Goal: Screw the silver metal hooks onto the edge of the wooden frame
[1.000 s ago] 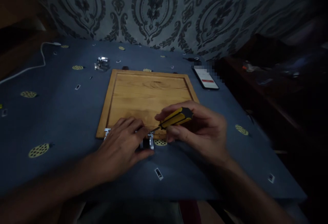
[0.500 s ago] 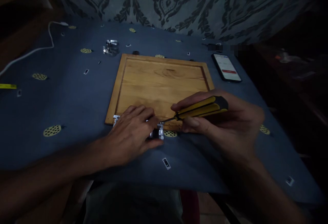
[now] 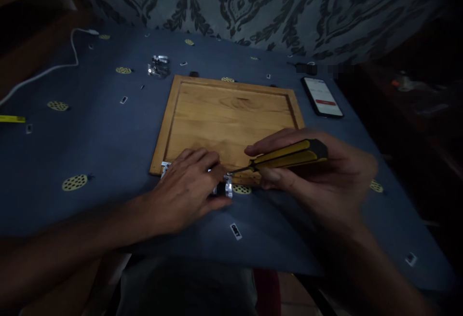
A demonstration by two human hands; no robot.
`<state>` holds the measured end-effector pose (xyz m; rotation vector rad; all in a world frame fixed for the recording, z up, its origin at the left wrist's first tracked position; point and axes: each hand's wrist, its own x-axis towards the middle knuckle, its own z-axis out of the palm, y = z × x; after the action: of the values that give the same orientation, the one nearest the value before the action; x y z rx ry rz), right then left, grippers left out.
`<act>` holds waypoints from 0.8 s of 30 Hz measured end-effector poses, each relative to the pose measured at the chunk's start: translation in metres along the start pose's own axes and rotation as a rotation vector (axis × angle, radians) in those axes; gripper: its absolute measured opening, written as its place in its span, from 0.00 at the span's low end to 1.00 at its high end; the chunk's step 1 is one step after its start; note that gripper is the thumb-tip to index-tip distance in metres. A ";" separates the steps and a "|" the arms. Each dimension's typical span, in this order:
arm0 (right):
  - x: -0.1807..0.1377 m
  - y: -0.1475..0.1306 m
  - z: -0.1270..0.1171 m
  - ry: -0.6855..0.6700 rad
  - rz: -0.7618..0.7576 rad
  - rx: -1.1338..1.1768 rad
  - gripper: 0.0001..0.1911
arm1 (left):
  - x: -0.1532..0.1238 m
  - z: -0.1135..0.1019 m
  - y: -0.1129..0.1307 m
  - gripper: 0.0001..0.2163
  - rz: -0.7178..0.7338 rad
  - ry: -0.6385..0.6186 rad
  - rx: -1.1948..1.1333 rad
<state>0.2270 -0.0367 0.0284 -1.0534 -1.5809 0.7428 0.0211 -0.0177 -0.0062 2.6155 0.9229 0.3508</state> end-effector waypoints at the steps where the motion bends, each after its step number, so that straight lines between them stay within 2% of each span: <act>1: 0.001 0.001 0.000 -0.003 -0.003 0.008 0.09 | 0.000 0.000 0.000 0.17 0.002 0.002 -0.004; 12: -0.003 0.006 -0.002 -0.077 0.054 0.081 0.06 | 0.000 0.000 -0.001 0.17 0.003 0.002 0.015; 18: -0.004 0.001 0.004 0.025 0.057 0.023 0.07 | 0.000 0.001 -0.001 0.17 0.013 0.014 0.019; 24: -0.005 0.002 0.007 0.170 0.025 0.142 0.04 | 0.000 -0.001 -0.001 0.16 0.005 -0.008 0.012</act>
<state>0.2211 -0.0399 0.0226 -1.0060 -1.3529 0.7514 0.0208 -0.0169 -0.0058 2.6292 0.9185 0.3368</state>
